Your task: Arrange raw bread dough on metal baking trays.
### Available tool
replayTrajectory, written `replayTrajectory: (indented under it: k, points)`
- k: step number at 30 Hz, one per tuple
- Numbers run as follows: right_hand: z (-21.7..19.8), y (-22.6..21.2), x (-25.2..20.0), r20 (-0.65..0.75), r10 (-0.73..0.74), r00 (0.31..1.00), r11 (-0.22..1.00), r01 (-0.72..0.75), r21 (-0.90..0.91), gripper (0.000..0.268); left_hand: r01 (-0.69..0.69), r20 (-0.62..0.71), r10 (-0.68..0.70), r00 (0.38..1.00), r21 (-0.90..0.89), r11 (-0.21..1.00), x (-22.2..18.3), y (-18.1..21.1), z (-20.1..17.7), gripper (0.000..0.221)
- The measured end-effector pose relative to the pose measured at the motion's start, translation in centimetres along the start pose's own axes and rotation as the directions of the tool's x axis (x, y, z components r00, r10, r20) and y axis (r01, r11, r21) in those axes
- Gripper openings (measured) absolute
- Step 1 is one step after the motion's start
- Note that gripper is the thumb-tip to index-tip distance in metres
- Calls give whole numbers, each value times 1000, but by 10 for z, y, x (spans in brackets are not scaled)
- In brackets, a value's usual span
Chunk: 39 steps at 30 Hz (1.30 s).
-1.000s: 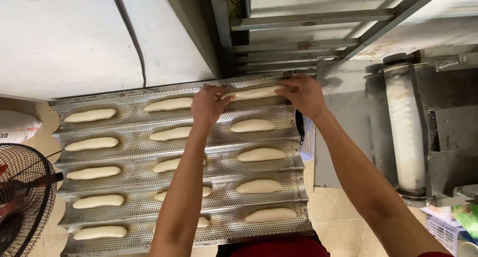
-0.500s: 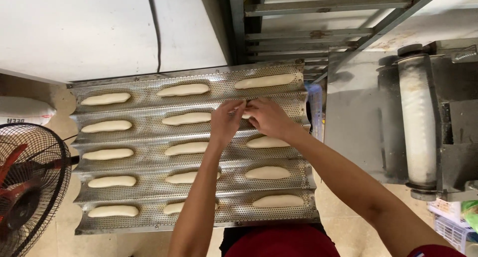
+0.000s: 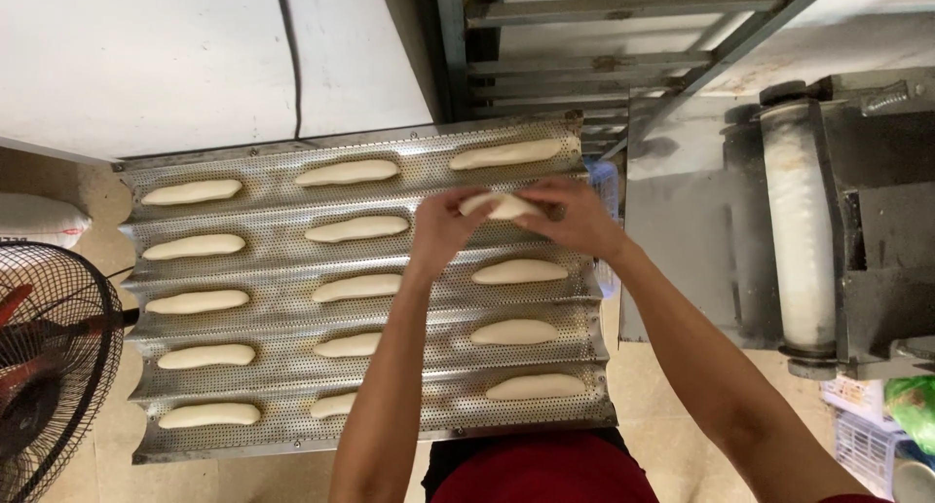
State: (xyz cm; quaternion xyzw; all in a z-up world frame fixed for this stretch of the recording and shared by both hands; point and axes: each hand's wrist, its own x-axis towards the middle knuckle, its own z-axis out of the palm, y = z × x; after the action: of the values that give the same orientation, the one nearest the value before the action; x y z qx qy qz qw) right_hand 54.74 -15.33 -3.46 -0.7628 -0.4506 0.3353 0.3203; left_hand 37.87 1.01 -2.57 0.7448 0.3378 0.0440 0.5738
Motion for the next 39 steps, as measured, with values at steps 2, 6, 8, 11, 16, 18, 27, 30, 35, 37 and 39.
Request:
replayTrajectory:
  k: [2, 6, 8, 11, 16, 18, 27, 30, 35, 37, 39]
  points:
    - [-6, 1, -6, -4, -26, 1000, 940, 26, 339, 46, -22, 9, 24, 1000, -171, 985, 2, 3, -4, 40]
    - [-8, 3, -9, -74, 114, 991, 908, -74, 412, 43, 56, 111, -16, 994, -365, 929, 1, 15, -6, 44]
    - [-20, 4, -13, -70, 189, 980, 903, -145, 403, 42, 94, 99, -66, 993, -312, 945, 2, -3, -11, 44]
    - [-24, 14, -19, -71, 238, 969, 927, -205, 314, 37, 115, 99, -89, 991, -313, 943, 5, -29, -18, 43]
    - [-26, 25, -26, -61, 229, 972, 956, -212, 205, 38, 202, 158, -157, 975, -329, 923, 11, -47, -26, 39]
    - [-28, 35, -28, -145, 186, 972, 982, -189, -11, 32, 133, 161, -92, 983, -265, 955, 13, -53, -32, 35]
    - [-13, 56, -32, -284, -179, 942, 966, 114, -230, 21, -236, -190, 404, 895, 567, 789, -9, -60, 1, 14]
    - [-18, 43, -38, -285, -209, 935, 958, 137, -253, 22, -186, -151, 327, 933, 576, 796, -14, -59, 3, 18]
    - [24, 1, -56, -129, -244, 961, 959, 219, -180, 20, -220, -192, 317, 929, 401, 889, -51, -50, 7, 22]
    - [52, -16, -56, -63, -414, 908, 891, 390, -234, 21, -168, -161, 222, 962, 297, 940, -64, -52, 12, 22]
    - [79, -27, -50, 33, -463, 886, 833, 448, -323, 24, -272, -126, 314, 941, 268, 924, -80, -48, 14, 25]
